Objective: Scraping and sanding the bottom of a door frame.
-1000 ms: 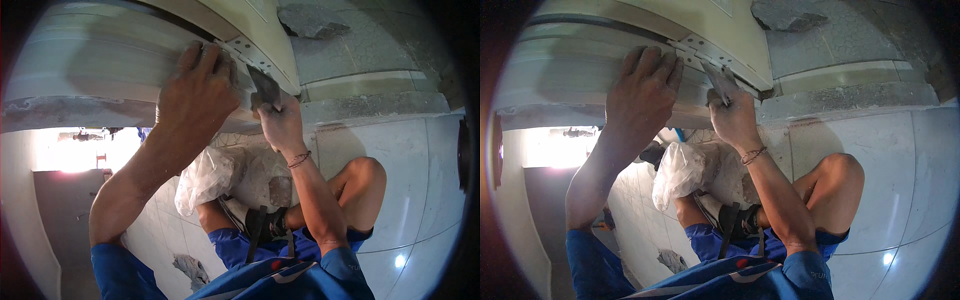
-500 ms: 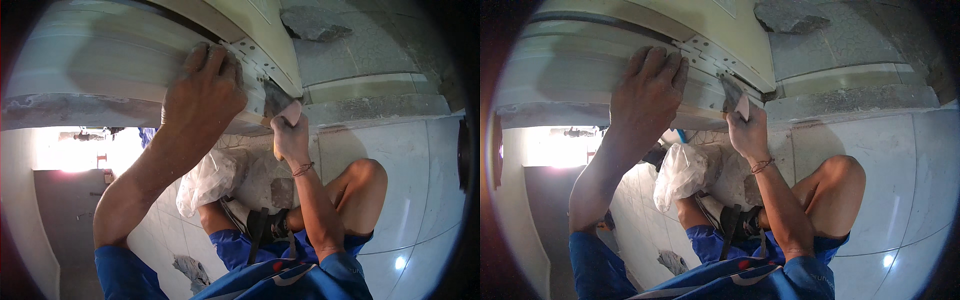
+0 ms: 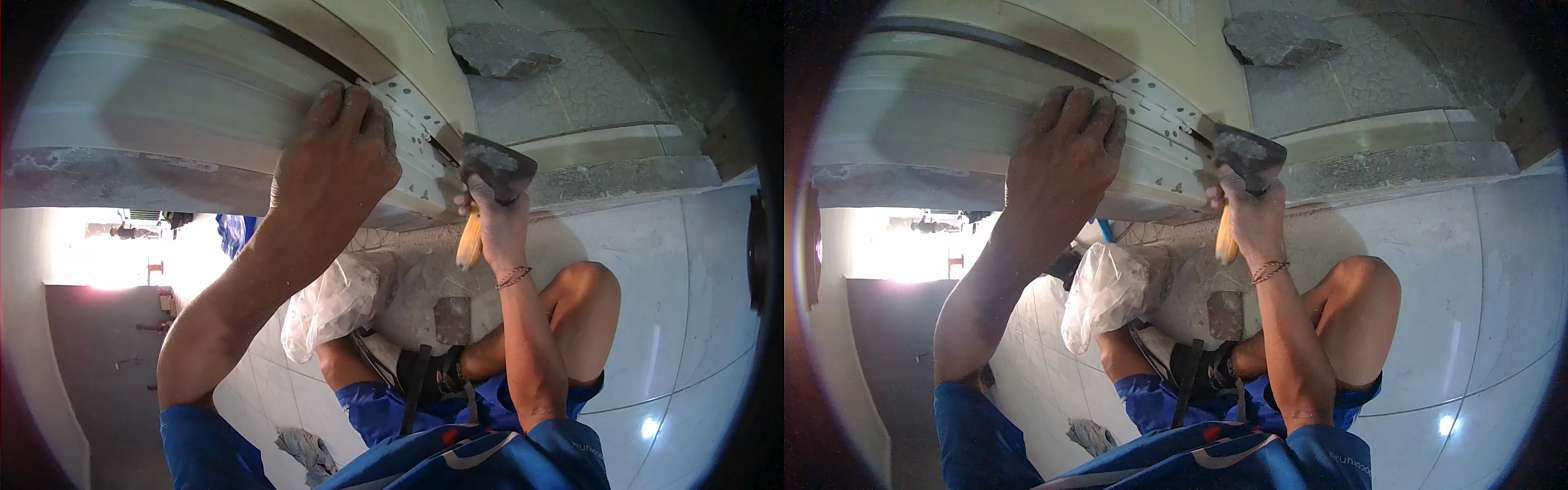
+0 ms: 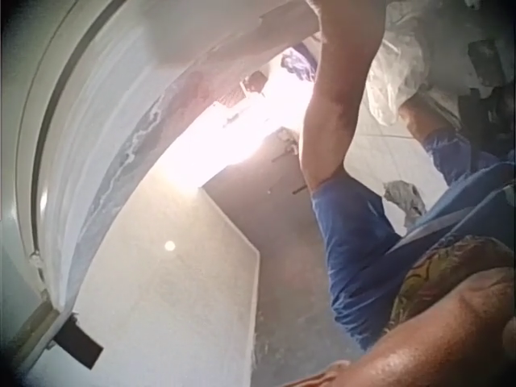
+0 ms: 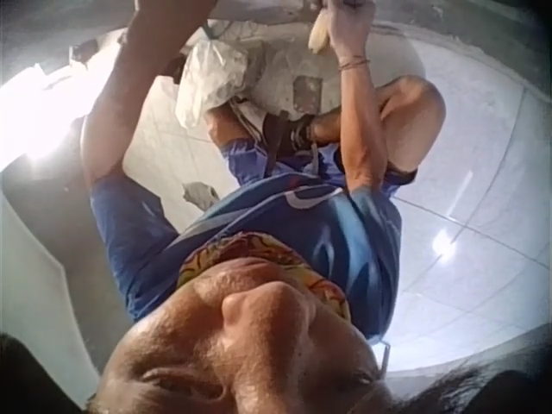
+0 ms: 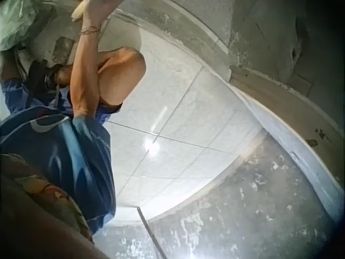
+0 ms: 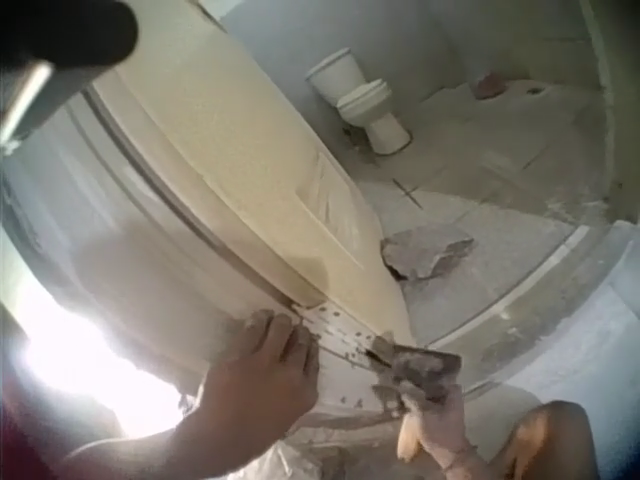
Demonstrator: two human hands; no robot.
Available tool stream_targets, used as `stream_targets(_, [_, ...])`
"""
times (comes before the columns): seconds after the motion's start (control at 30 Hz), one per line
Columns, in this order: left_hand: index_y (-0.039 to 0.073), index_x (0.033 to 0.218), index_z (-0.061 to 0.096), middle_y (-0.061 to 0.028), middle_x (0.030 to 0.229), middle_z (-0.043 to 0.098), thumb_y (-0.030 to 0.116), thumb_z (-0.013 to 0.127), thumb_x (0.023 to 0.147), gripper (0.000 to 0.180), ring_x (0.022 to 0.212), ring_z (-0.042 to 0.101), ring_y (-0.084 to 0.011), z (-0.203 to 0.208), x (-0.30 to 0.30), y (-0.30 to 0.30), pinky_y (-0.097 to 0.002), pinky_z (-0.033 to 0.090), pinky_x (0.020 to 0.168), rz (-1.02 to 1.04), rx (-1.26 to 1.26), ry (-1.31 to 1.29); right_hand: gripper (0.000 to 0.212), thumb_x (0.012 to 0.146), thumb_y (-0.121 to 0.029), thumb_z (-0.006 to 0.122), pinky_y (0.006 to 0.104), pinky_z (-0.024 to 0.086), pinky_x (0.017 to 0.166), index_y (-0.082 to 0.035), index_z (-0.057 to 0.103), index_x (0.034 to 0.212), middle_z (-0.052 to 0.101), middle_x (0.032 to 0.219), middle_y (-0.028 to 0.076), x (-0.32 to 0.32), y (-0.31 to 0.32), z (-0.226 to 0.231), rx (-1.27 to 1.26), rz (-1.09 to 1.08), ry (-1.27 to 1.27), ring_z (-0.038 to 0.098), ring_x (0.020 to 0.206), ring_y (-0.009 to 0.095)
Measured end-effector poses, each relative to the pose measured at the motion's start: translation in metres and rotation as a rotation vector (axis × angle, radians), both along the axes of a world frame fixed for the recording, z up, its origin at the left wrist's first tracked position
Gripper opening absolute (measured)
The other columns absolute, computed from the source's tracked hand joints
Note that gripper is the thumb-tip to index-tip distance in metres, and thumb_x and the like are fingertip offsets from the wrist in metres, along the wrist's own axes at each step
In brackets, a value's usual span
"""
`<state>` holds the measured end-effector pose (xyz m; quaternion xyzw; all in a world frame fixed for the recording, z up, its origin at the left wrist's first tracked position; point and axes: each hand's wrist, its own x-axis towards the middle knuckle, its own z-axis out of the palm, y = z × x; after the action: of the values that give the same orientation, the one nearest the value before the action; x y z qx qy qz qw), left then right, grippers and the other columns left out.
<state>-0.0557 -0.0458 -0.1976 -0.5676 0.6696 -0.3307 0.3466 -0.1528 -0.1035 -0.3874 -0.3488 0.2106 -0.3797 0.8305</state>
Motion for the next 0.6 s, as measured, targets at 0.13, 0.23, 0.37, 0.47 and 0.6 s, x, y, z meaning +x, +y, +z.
stream_targets(0.13, [0.01,0.072,0.073,-0.0097,0.088,0.065,0.011,0.066,0.06,0.014,0.099,0.055,-0.0245,0.002,0.001,-0.001,-0.0385,0.04,0.097,0.009,0.018,0.019,0.021,0.087,-0.018,0.064,0.0242,0.049,0.051,0.002,0.061,0.093,0.065,0.081,0.008,0.012,0.011,0.018,0.138,0.098,-0.042,0.061,0.06,0.013])
stream_targets(0.23, [0.01,0.072,0.073,-0.0099,0.088,0.065,0.012,0.066,0.061,0.014,0.1,0.055,-0.0247,0.001,0.002,-0.001,-0.0392,0.039,0.098,0.0,0.021,0.054,0.018,0.088,-0.015,0.062,0.0239,0.049,0.047,0.002,0.06,0.087,0.064,0.076,0.008,0.023,0.012,0.022,0.155,0.139,-0.067,0.059,0.055,0.012])
stream_targets(0.37, [0.01,0.072,0.073,-0.0097,0.088,0.065,0.011,0.066,0.061,0.014,0.099,0.055,-0.0247,0.003,-0.003,-0.003,-0.0394,0.039,0.097,0.039,0.049,0.039,0.017,0.087,-0.015,0.062,0.0248,0.047,0.045,0.002,0.058,0.084,0.063,0.07,0.007,0.025,0.008,0.019,0.064,0.162,0.038,0.058,0.052,0.01])
stream_targets(0.47, [-0.001,0.109,0.061,-0.0098,0.103,0.06,0.01,0.059,0.071,0.039,0.106,0.05,-0.0241,0.004,-0.007,-0.003,-0.038,0.037,0.1,0.191,0.135,-0.026,0.018,0.088,-0.016,0.062,0.0252,0.045,0.045,0.001,0.059,0.086,0.061,0.067,0.007,0.027,0.003,0.014,-0.045,0.187,0.119,0.055,0.049,0.011])
stream_targets(0.6, [-0.001,0.108,0.062,-0.0098,0.103,0.06,0.009,0.059,0.071,0.038,0.105,0.05,-0.024,0.005,-0.003,-0.002,-0.0383,0.037,0.1,0.158,0.12,-0.031,0.008,0.083,-0.01,0.061,0.0315,0.049,0.052,-0.002,0.059,0.086,0.061,0.066,0.008,0.031,0.006,0.007,-0.814,-0.163,0.334,0.063,0.056,0.024])
